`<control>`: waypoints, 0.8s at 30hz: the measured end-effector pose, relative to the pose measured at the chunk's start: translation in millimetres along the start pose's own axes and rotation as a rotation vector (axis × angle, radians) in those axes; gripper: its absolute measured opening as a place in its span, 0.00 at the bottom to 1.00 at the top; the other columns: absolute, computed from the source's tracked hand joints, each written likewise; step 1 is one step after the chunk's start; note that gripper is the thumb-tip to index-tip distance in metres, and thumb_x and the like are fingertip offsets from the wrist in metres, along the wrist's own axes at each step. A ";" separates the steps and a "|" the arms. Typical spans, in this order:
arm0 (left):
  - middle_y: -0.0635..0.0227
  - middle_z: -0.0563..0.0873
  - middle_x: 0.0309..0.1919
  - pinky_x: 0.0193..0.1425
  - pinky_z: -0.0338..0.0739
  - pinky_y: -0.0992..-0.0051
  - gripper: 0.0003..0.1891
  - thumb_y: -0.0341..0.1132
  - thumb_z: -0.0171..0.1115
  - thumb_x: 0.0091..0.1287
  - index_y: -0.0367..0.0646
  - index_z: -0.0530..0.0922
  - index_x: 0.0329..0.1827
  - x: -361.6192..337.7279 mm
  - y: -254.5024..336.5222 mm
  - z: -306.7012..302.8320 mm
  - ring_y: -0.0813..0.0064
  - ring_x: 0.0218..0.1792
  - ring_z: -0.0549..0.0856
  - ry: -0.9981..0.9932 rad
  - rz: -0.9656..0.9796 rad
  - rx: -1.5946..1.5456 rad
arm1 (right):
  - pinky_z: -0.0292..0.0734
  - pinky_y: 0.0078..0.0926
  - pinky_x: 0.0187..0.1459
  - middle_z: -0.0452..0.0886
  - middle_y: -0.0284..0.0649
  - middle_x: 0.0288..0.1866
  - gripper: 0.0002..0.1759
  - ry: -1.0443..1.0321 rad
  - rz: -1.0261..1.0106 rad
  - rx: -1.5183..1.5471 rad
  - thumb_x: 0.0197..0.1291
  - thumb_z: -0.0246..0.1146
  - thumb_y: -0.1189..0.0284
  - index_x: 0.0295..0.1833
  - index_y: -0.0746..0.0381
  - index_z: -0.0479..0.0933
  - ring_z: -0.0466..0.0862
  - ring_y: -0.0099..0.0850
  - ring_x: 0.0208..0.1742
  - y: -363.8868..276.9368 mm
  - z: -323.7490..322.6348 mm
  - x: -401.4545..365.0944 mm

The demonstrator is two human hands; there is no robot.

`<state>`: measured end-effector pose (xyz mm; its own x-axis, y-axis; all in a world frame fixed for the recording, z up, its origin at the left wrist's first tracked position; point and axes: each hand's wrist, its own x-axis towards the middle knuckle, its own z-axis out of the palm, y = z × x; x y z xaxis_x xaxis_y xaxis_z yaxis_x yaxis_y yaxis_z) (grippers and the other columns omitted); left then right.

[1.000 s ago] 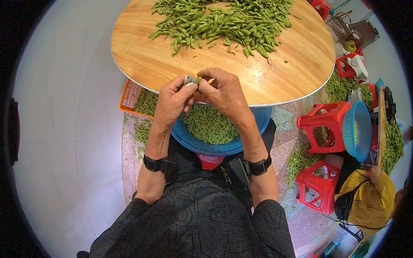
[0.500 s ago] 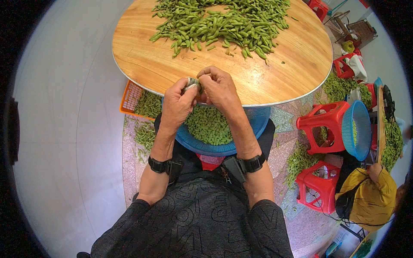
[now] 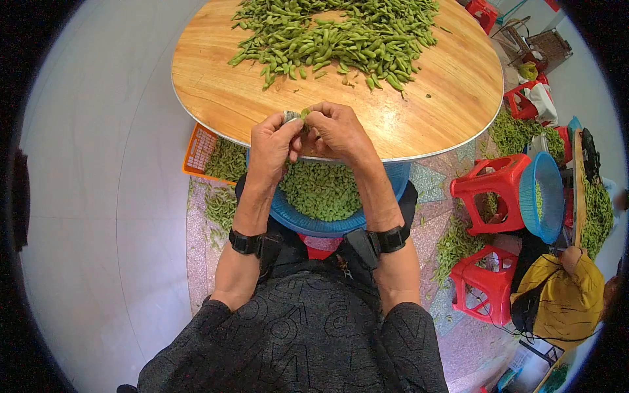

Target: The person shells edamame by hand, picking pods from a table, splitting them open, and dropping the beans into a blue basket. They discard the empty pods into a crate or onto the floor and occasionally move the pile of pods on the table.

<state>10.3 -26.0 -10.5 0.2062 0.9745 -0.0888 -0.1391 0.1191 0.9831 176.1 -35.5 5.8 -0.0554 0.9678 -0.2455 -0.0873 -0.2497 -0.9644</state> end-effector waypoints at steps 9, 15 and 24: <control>0.71 0.84 0.23 0.18 0.71 0.83 0.06 0.31 0.66 0.74 0.35 0.84 0.42 12.1 1.3 -4.8 0.84 0.17 0.79 -0.052 -0.075 -0.266 | 0.74 0.17 0.23 0.85 0.36 0.31 0.16 -0.011 -0.062 0.016 0.70 0.71 0.63 0.46 0.69 0.85 0.80 0.19 0.23 3.2 -5.8 5.9; 0.70 0.85 0.24 0.19 0.70 0.83 0.06 0.30 0.67 0.74 0.35 0.84 0.43 13.5 -2.5 -4.9 0.84 0.18 0.79 -0.062 -0.059 -0.259 | 0.77 0.23 0.26 0.85 0.40 0.30 0.18 0.076 -0.130 -0.236 0.72 0.62 0.63 0.42 0.70 0.83 0.84 0.23 0.29 5.7 1.5 4.7; 0.71 0.84 0.24 0.20 0.70 0.83 0.06 0.30 0.66 0.75 0.36 0.84 0.42 10.7 -7.1 -0.4 0.84 0.18 0.78 -0.043 0.022 -0.246 | 0.81 0.38 0.31 0.85 0.51 0.29 0.22 0.123 -0.121 -0.342 0.68 0.57 0.60 0.41 0.73 0.78 0.86 0.39 0.28 5.5 8.3 18.1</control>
<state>13.1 -16.3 -18.5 0.2406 0.9690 -0.0558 -0.3743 0.1457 0.9158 166.4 -19.7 -3.1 0.0570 0.9913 -0.1182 0.2524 -0.1289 -0.9590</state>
